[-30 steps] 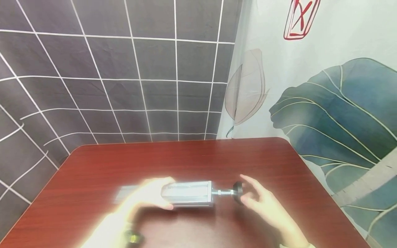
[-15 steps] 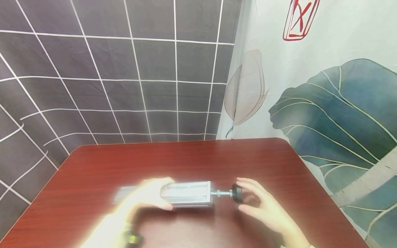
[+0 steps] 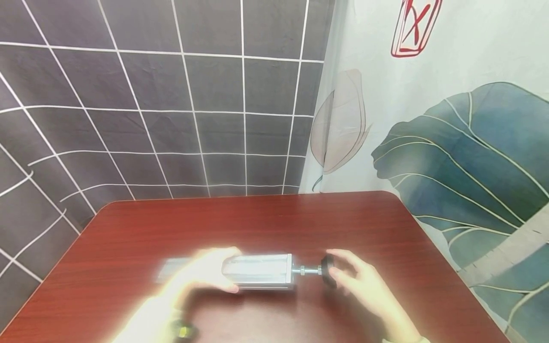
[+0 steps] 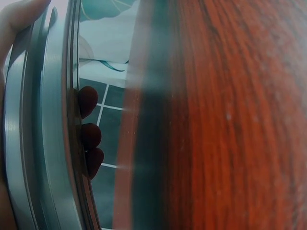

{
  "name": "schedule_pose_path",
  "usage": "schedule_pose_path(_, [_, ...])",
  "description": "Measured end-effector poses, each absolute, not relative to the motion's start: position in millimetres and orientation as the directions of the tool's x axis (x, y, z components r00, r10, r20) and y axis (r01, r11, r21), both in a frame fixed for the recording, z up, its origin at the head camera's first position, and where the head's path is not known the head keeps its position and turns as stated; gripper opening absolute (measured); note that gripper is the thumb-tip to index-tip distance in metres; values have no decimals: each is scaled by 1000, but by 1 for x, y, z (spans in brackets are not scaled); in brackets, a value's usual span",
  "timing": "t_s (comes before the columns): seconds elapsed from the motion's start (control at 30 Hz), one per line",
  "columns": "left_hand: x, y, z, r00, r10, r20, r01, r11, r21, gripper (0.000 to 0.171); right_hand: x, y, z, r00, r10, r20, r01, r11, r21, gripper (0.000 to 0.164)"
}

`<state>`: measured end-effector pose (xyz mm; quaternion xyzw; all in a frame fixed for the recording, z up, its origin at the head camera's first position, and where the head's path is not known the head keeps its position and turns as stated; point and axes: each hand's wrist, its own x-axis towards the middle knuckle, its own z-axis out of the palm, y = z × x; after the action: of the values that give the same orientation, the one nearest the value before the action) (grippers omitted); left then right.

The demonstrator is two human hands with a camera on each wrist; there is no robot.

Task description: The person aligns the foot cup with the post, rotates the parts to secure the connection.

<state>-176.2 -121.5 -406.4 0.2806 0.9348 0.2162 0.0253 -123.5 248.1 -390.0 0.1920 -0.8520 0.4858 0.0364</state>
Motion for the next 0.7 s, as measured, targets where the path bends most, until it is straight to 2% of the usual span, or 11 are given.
schedule_pose_path(0.1, [-177, -122, -407, -841, 535, 75, 513, 747, 422, 62, -123, 247, -388, -935, -278, 222, -337, 494, -802, 33])
schedule_pose_path(0.17, [-177, -122, -407, -842, 535, 73, 512, 747, 423, 62, -122, 247, -388, -933, -282, 222, -339, 487, -805, 37])
schedule_pose_path(0.27, [-178, -125, -408, -845, 529, 71, 506, 752, 422, 63, -123, 251, -391, -901, -351, 256, -393, 407, -825, 57])
schedule_pose_path(0.33, [-179, -126, -407, -847, 527, 71, 504, 754, 422, 63, -123, 254, -394, -866, -418, 275, -426, 326, -844, 73])
schedule_pose_path(0.4, [-180, -127, -407, -848, 525, 73, 503, 754, 423, 63, -124, 256, -397, -817, -491, 302, -466, 255, -847, 81])
schedule_pose_path(0.57, [-178, -126, -404, -844, 532, 69, 505, 745, 435, 63, -124, 254, -400, -737, -553, 390, -565, 186, -804, 69])
schedule_pose_path(0.7, [-177, -124, -405, -843, 533, 64, 506, 748, 430, 63, -123, 252, -399, -752, -499, 431, -598, 241, -764, 64])
